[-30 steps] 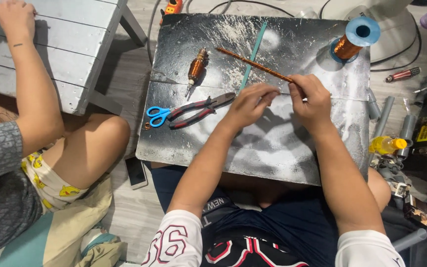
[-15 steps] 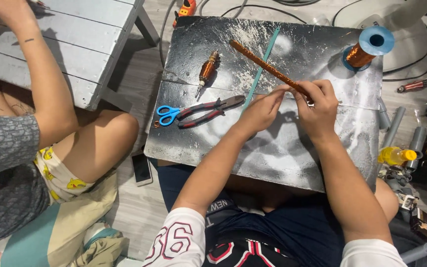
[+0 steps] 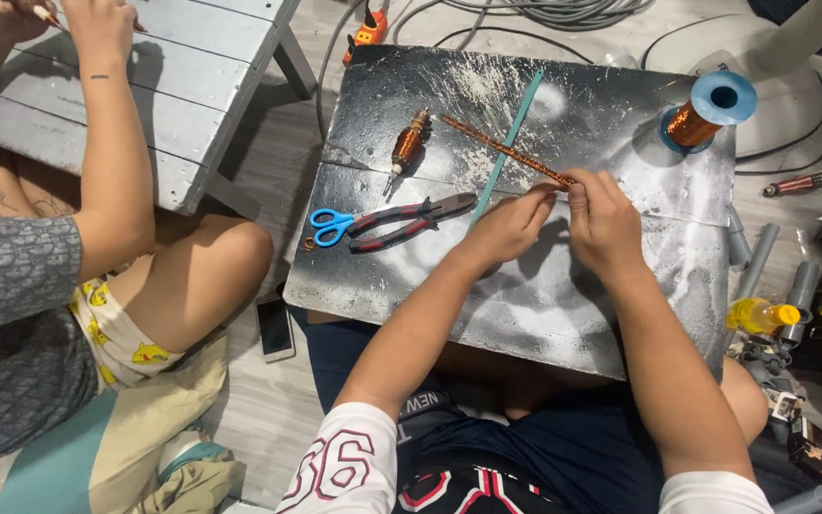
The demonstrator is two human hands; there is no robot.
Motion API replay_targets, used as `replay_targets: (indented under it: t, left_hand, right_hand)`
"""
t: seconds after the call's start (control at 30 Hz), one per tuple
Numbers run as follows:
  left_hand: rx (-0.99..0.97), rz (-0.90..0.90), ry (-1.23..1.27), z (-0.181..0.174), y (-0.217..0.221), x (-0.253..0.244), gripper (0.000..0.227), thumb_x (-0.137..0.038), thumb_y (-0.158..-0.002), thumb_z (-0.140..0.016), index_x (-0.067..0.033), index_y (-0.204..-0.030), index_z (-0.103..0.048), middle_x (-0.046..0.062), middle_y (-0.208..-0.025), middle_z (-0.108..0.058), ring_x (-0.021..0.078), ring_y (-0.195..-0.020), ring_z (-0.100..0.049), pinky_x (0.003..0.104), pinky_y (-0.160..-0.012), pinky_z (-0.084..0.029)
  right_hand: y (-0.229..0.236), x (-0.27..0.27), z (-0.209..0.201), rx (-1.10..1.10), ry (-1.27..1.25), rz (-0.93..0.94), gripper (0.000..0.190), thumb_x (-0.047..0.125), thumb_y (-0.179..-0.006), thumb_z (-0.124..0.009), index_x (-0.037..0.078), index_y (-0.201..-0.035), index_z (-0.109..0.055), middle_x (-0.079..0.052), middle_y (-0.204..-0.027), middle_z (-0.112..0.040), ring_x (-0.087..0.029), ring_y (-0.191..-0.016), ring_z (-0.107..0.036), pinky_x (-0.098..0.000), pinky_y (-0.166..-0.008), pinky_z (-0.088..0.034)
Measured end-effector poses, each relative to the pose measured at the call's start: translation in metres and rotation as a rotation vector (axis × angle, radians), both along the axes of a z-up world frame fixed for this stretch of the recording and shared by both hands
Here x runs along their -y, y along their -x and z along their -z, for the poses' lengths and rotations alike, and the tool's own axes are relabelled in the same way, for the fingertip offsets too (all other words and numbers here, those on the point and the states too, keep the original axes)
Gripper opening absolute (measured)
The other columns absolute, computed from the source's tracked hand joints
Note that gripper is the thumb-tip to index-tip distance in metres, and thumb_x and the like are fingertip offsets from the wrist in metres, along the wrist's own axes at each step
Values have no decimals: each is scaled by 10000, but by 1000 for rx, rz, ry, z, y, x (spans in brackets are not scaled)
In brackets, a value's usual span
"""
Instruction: Manually winding thin copper wire around a metal rod to create an electromagnetic coil.
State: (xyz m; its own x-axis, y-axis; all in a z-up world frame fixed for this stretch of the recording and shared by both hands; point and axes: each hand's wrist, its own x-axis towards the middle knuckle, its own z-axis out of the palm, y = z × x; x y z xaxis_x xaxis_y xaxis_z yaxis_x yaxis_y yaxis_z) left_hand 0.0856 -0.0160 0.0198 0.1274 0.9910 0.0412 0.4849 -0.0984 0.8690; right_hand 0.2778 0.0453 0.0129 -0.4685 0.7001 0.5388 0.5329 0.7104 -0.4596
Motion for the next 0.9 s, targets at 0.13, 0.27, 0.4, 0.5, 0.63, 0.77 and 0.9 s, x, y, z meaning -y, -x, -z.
replay_targets:
  t: [0.13, 0.27, 0.4, 0.5, 0.63, 0.77, 0.9]
  left_hand:
    - [13, -27, 32, -25, -1, 17, 623, -515, -1198, -299, -71, -1426, -672, 342, -1150, -814, 560, -1144, -770, 688, -1032, -572]
    - [60, -47, 3, -17, -1, 11, 629, -563, -1204, -330, -100, -1451, -677, 333, -1178, -810, 550, -1190, -752, 676, -1042, -576]
    - [142, -145, -42, -10, -5, 11, 608, -610, -1157, -445, -101, -1144, -778, 253, -886, -800, 511, -1045, -780, 590, -907, -603]
    - [190, -202, -100, -5, -10, 0, 619, -616, -1155, -477, -103, -991, -782, 232, -802, -774, 453, -933, -802, 524, -832, -617]
    - [186, -208, -64, -11, -9, 6, 673, -636, -1128, -526, -55, -879, -756, 233, -794, -778, 417, -888, -805, 509, -803, -599]
    - [190, -201, -77, -2, -9, 6, 659, -619, -1160, -494, -77, -929, -790, 223, -794, -777, 444, -887, -798, 525, -800, -610]
    - [200, -234, -147, 17, -4, -10, 604, -554, -1175, -533, -80, -866, -745, 195, -713, -734, 325, -773, -780, 465, -730, -596]
  right_hand:
    - [2, -6, 12, -14, -29, 5, 286, 304, -1313, -511, 130, -1322, -738, -93, -973, -642, -392, -892, -731, -491, -767, -620]
    - [-1, -15, 28, 14, -121, 12, 196, 327, -1241, -702, 135, -1265, -729, -72, -952, -609, -345, -859, -721, -455, -724, -617]
    - [-6, -13, 26, 35, -107, 19, 188, 319, -1208, -763, 132, -1214, -749, -69, -883, -652, -319, -808, -739, -424, -728, -620]
    - [-2, -2, 7, 33, -72, 39, 207, 362, -1213, -765, 158, -1186, -754, -51, -810, -664, -288, -757, -729, -392, -730, -617]
    - [-2, -14, 18, 2, -108, -37, 124, 266, -1158, -768, 148, -1189, -788, -70, -854, -702, -308, -841, -750, -427, -767, -620]
    - [4, -8, 14, -55, -4, -88, 187, 206, -1195, -650, 78, -1251, -774, -108, -943, -639, -374, -893, -717, -465, -791, -600]
    - [8, -6, 15, -61, 2, -92, 150, 151, -1177, -669, 47, -1262, -735, -124, -1007, -612, -406, -918, -724, -477, -800, -614]
